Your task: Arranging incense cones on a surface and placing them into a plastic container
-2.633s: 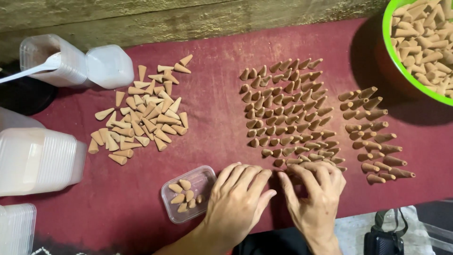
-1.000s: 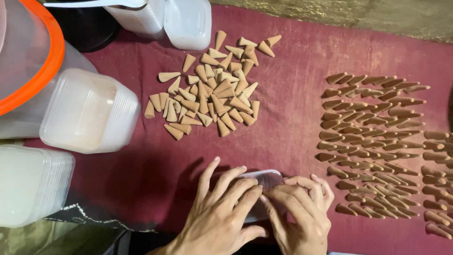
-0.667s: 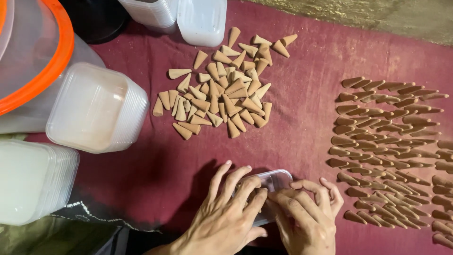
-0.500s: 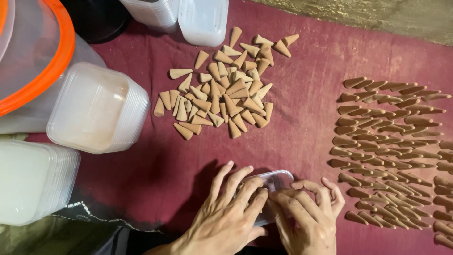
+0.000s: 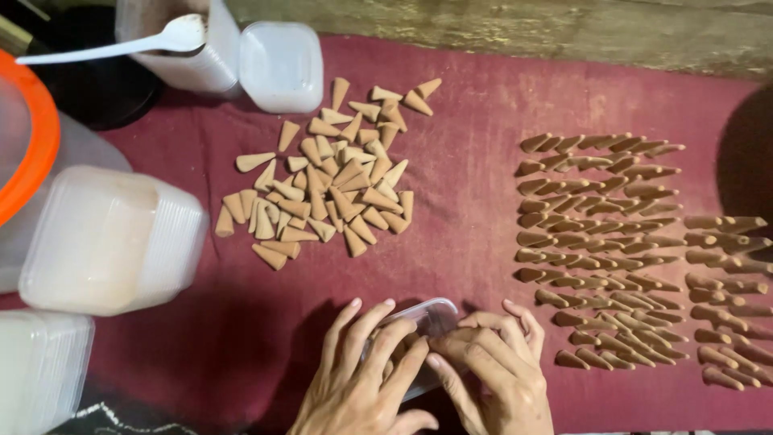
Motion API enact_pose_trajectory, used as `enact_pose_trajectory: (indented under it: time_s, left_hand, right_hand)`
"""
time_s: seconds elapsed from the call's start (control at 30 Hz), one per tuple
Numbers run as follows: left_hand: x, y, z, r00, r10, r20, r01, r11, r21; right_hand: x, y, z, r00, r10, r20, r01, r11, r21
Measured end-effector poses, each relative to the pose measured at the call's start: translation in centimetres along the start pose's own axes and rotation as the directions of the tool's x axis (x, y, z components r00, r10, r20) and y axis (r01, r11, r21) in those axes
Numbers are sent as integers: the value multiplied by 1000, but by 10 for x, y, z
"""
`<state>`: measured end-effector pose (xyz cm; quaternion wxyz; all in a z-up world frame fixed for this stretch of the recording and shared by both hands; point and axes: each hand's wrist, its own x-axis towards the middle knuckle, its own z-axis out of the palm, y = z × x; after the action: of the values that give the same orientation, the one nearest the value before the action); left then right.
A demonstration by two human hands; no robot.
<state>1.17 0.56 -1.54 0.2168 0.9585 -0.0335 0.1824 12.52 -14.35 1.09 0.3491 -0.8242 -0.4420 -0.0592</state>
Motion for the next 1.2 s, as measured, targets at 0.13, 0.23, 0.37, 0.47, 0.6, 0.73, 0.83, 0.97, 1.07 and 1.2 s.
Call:
enact_pose_trajectory:
  time_s: [0.13, 0.23, 0.37, 0.47, 0.6, 0.73, 0.83, 0.97, 1.07, 1.2]
  left_hand:
    - [10, 10, 5, 997, 38, -70, -42, 998, -51]
    - [28, 24, 5, 982, 80, -172, -93, 993, -69]
    - [51, 47, 14, 980, 43, -197, -54, 997, -51]
    - [65, 61, 25, 981, 65, -181, -73, 997, -37]
    - [82, 77, 35, 991, 71, -110, -69, 997, 23]
    - [95, 75, 58, 999, -8, -34, 11, 995, 98]
    - [108, 71, 61, 988, -51, 147, 7, 958, 286]
    - [121, 68, 56, 977, -51, 209, -22, 943, 333]
    - [129, 60, 59, 971, -50, 235, -30, 945, 326]
    - [135, 50, 64, 972, -46, 232, -19, 962, 273]
  right_hand:
    - [-3, 3, -20, 998, 24, -64, -24, 1000, 10]
    - [-11, 14, -33, 988, 54, -141, -56, 998, -9]
    - [-24, 36, -55, 970, 140, -200, -158, 984, -77]
    - [-41, 55, -70, 951, 194, -241, -233, 961, -145]
    - [-55, 71, -81, 926, 279, -256, -331, 924, -192]
    - [-51, 76, -80, 936, 234, -262, -284, 943, -174]
    - [-46, 79, -78, 958, 185, -217, -229, 954, -195]
    - [-27, 82, -75, 982, 105, -159, -136, 971, -198]
    - [-17, 90, -69, 989, 77, -128, -110, 953, -283]
    - [-10, 99, -58, 993, 92, -69, -112, 918, -381]
